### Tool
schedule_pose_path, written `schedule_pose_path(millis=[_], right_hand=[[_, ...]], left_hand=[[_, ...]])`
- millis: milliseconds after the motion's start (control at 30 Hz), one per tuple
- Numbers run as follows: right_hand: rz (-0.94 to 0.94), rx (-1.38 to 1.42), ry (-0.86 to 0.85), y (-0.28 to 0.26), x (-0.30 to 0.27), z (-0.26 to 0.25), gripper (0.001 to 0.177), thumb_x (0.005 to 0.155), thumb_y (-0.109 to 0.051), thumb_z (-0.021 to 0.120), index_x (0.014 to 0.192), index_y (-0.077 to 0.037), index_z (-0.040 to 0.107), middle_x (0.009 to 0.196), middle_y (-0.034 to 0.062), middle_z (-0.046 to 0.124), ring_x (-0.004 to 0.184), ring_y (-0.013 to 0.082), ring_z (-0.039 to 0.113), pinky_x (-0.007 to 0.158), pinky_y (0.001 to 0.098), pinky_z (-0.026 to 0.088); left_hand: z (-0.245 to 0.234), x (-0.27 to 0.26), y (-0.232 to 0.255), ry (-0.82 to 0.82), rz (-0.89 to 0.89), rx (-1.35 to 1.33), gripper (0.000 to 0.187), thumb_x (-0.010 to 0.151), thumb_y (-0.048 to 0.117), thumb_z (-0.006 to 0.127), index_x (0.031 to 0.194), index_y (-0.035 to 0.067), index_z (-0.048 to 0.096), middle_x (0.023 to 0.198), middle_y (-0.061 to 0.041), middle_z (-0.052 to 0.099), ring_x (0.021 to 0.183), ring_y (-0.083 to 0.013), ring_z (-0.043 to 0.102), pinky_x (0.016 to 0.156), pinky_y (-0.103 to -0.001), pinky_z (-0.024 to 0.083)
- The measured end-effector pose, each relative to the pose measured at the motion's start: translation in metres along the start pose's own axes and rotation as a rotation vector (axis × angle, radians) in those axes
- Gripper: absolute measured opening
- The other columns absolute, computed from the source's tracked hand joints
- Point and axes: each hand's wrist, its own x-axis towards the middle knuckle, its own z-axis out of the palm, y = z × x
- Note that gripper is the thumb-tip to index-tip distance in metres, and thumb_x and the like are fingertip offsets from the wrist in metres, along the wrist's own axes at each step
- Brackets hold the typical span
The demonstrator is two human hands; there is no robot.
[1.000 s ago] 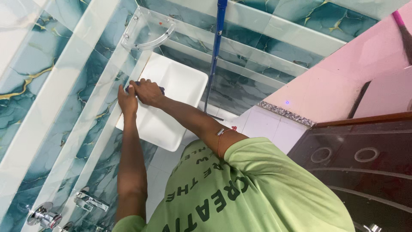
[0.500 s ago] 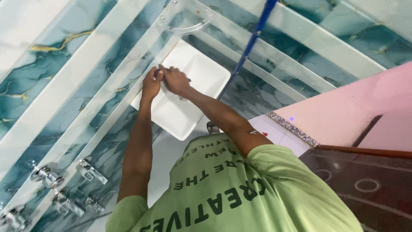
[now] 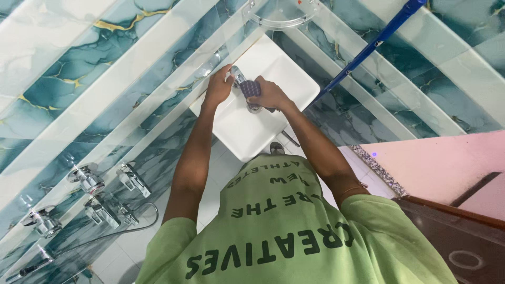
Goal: The person wipes multiple silver faucets and fixtures on a tiled wall with a purple cloth, moving between different taps.
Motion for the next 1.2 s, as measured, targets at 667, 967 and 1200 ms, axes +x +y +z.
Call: schedule_pose_path(millis=[667,967,1200], right_hand=[[-0.325,-0.222,0.359,-0.003,0.009,0.032,0.080,0.070,-0.039,0.093,0.135,-0.009,0.057,0.131,0.0226,0.057,0.122,0.0442,0.052,0.097,0.0572,0.045],[-0.178,-0.054,0.260,0.032,0.017,0.082,0.088,0.096,-0.041,0.070,0.158,-0.002,0.022,0.143,0.0380,0.041,0.121,0.0555,0.049,0.101,0.0589,0.043],[-0.178,0.122,0.038,0.057,0.068,0.076,0.078,0.101,-0.038,0.063,0.157,-0.001,0.024,0.132,0.0419,0.048,0.115,0.0532,0.057,0.098,0.0517,0.047]], left_hand=[[0.075,-0.047,-0.021,0.396,-0.478,-0.335,0.037,0.085,0.031,0.083,0.105,0.003,0.071,0.096,-0.012,0.077,0.087,-0.0225,0.073,0.081,-0.037,0.057],[0.105,-0.042,-0.008,0.671,-0.609,-0.305,0.054,0.093,0.035,0.074,0.127,-0.001,0.055,0.121,-0.022,0.066,0.113,-0.0341,0.067,0.099,-0.043,0.051],[0.114,-0.039,0.020,0.447,-0.577,-0.740,0.066,0.102,0.047,0.048,0.150,0.002,0.044,0.139,-0.019,0.059,0.130,-0.0305,0.057,0.107,-0.042,0.044]])
